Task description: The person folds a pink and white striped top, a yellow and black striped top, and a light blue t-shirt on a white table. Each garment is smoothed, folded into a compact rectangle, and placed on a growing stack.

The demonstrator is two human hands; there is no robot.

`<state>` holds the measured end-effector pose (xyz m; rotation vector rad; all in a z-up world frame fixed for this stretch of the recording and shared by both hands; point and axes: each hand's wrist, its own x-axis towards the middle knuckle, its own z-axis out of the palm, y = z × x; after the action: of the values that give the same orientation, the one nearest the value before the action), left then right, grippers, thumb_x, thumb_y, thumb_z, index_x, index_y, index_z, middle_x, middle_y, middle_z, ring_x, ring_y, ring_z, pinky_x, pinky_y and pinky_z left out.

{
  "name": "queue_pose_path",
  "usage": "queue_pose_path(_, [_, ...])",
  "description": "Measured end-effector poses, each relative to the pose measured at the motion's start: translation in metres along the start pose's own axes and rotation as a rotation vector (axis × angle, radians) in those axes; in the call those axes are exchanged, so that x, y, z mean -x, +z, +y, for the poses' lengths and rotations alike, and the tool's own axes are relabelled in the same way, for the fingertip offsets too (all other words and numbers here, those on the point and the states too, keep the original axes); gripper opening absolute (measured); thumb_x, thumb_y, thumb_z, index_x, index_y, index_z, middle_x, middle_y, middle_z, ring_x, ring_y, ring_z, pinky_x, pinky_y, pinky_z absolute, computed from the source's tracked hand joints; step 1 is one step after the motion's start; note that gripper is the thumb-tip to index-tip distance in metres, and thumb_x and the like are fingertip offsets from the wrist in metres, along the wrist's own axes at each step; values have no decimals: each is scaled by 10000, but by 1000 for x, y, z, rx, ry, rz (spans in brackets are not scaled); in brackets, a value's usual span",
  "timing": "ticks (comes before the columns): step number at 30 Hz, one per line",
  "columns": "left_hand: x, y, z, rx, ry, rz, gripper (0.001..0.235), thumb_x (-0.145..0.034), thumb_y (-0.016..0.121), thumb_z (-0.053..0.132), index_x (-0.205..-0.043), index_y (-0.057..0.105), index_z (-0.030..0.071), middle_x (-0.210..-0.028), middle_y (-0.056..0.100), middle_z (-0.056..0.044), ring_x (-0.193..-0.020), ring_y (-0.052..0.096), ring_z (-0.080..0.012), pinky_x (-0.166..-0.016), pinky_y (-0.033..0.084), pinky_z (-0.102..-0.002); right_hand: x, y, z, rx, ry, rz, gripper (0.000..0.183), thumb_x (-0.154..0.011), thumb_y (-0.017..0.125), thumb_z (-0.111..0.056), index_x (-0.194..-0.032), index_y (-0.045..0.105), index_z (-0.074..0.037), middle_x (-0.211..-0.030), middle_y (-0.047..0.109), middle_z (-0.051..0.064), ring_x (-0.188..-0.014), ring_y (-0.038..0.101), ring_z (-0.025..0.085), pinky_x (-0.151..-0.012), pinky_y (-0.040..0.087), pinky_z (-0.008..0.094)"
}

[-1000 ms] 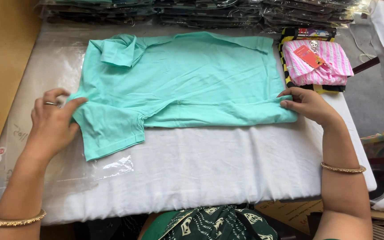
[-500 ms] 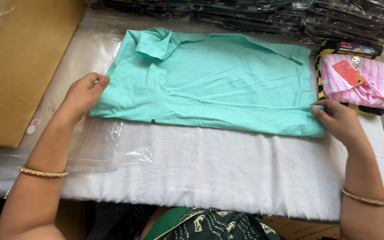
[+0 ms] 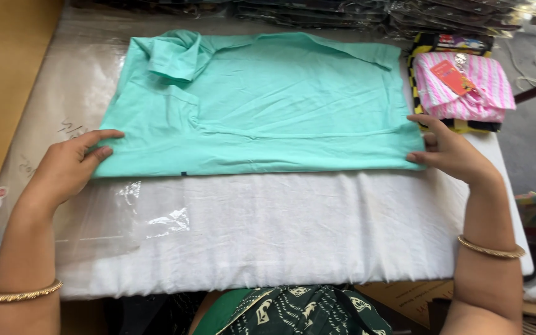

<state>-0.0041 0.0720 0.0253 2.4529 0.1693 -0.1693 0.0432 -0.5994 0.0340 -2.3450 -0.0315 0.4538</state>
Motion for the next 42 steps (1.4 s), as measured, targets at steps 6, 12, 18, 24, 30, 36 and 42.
queue_pose_path(6, [6,8,11,-510,81,25,458,-949,661,386,-1392,657,268,-1248,696,-170,-1165,636,-349,-963,515,-476,-2,18,5,434,-222,474,619,-942,800,-162,-1495,522,-139,-1170,719,152,-1082,712,263,-940,549,374])
queue_pose_path(12, [-21,66,18,-612,634,154,633,-943,605,497,-1476,559,159,-1471,530,-236,-1424,449,-416,-1189,383,-565,-30,84,-15,636,-654,250,702,-924,647,-309,-1564,399,-164,-1619,430,162,-1495,377,353,-1175,302,510])
queue_pose_path(18, [-32,79,34,-594,264,-223,752,-970,349,670,-1623,97,394,-1713,-73,-14,-1560,-94,-348,-1188,-37,-677,-27,100,-17,739,-523,119,656,-1000,342,-544,-1602,270,-296,-1702,183,2,-1565,120,246,-1228,46,506])
queue_pose_path(24, [-70,37,-34,-640,-48,-57,744,-982,303,641,-1629,60,365,-1735,-51,57,-1582,-10,-304,-1188,2,-710,-29,99,-11,760,-539,97,660,-1006,328,-553,-1606,251,-291,-1698,165,1,-1557,99,250,-1219,29,514])
queue_pose_path(30, [-115,-7,-82,-685,62,316,454,-1040,539,326,-1441,601,124,-1608,421,-217,-1503,343,-410,-1220,269,-536,-35,100,-4,791,-548,106,666,-1003,327,-565,-1606,246,-295,-1697,158,4,-1558,95,252,-1218,27,511])
queue_pose_path(36, [-124,18,52,-60,122,59,414,-1011,617,292,-1395,616,138,-1354,675,-150,-1210,653,-306,-1037,513,-431,-33,98,-7,780,-509,82,653,-1014,321,-552,-1609,246,-294,-1703,152,3,-1565,89,254,-1222,24,513])
queue_pose_path(42, [-180,86,81,-482,413,270,838,-662,840,285,-1442,537,233,-1520,439,-255,-1212,520,-472,-873,499,-571,-31,95,-11,776,-469,91,674,-1004,353,-571,-1614,238,-308,-1709,152,-2,-1569,95,243,-1233,31,513])
